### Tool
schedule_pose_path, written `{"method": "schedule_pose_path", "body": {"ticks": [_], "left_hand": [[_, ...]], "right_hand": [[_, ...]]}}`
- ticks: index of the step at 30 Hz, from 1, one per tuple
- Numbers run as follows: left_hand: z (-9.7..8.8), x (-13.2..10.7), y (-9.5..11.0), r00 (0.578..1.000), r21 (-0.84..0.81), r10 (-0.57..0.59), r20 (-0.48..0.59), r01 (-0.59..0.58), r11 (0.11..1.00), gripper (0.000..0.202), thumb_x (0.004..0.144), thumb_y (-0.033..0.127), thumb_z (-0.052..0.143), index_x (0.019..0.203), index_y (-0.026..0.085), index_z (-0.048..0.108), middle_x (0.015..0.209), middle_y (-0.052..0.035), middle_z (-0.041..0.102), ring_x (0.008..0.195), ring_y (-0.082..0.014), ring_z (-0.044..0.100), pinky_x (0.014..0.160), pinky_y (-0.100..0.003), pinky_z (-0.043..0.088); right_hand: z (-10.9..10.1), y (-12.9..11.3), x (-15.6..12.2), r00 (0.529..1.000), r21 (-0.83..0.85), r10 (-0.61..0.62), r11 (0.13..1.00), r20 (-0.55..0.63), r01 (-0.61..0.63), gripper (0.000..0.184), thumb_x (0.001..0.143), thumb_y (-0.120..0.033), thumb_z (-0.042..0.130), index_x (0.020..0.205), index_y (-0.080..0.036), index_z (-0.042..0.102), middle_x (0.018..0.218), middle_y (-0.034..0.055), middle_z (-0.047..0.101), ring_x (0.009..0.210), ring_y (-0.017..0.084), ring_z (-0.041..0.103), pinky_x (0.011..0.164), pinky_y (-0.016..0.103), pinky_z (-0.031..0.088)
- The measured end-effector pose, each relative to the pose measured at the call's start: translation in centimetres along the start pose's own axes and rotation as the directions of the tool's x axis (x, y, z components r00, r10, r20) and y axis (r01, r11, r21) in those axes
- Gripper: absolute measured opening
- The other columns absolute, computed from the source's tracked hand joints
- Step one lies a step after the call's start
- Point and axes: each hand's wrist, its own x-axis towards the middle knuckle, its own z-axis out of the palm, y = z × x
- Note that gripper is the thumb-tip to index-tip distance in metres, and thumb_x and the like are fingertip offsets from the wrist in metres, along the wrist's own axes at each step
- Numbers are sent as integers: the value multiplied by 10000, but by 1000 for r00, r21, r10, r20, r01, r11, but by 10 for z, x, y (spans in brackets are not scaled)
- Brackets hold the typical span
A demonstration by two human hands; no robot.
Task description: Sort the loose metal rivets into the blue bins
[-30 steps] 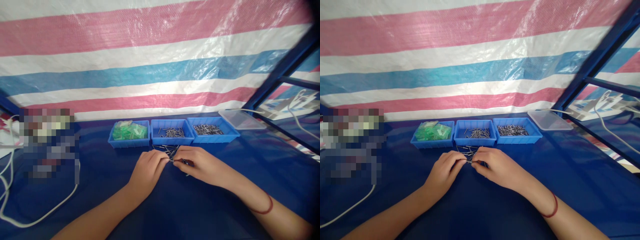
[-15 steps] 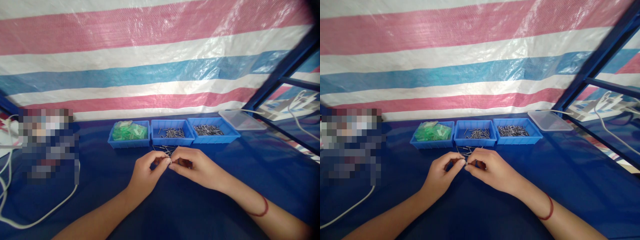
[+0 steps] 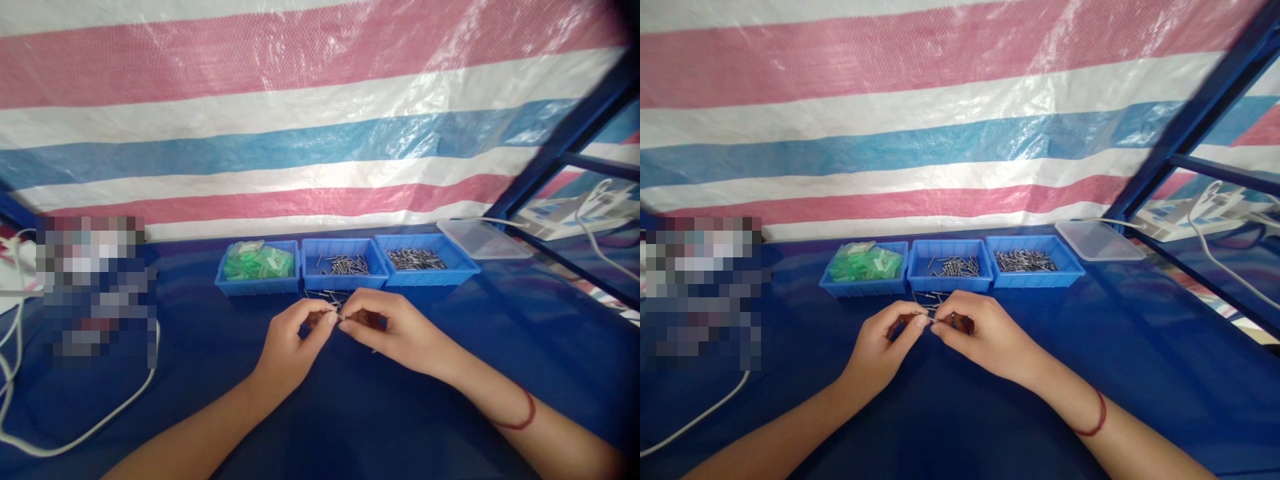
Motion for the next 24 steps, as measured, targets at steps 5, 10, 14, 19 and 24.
{"method": "schedule_pose_path", "body": {"ticks": [5, 10, 14, 19, 24], "left_hand": [[-3, 2, -1, 1000, 58, 4, 18, -5, 998, 87, 868, 202, 560, 862, 166, 639, 760, -3, 667, 680, -122, 598, 655, -213, 452], [-1, 4, -3, 986, 132, 72, 151, -92, 987, 96, 885, 206, 535, 891, 172, 625, 813, -17, 658, 746, -137, 610, 717, -231, 455], [-2, 5, -9, 982, 271, 42, 186, -93, 958, 159, 911, 248, 510, 1023, 185, 603, 924, -38, 661, 827, -165, 618, 773, -268, 465], [-11, 13, -22, 978, 524, 76, 193, -169, 835, 233, 939, 238, 453, 1104, 172, 604, 1102, -73, 646, 1005, -228, 571, 907, -370, 433], [-12, 16, -31, 961, 666, 78, 264, -240, 706, 301, 948, 221, 431, 1193, 171, 598, 1211, -66, 626, 1046, -254, 530, 900, -406, 441]], "right_hand": [[-6, 1, -1, 997, 2, -18, 1000, -78, 18, 93, 845, -268, 615, 812, -184, 636, 723, 9, 575, 596, 107, 486, 551, 237, 395], [-13, -3, 0, 989, -57, -80, 996, -120, 74, 150, 886, -284, 548, 815, -182, 631, 741, 24, 607, 621, 121, 514, 572, 251, 417], [-34, 7, 1, 957, -147, -23, 989, -288, -20, 174, 871, -313, 545, 805, -188, 647, 786, 36, 662, 691, 154, 583, 600, 260, 436], [-76, 42, -1, 792, -316, 109, 877, -601, -361, 235, 838, -385, 555, 819, -183, 674, 735, 47, 678, 628, 183, 599, 573, 280, 428], [-91, 49, -4, 828, -591, 38, 683, -559, -430, 240, 842, -342, 533, 905, -176, 695, 760, 62, 688, 636, 200, 609, 585, 293, 413]]}}
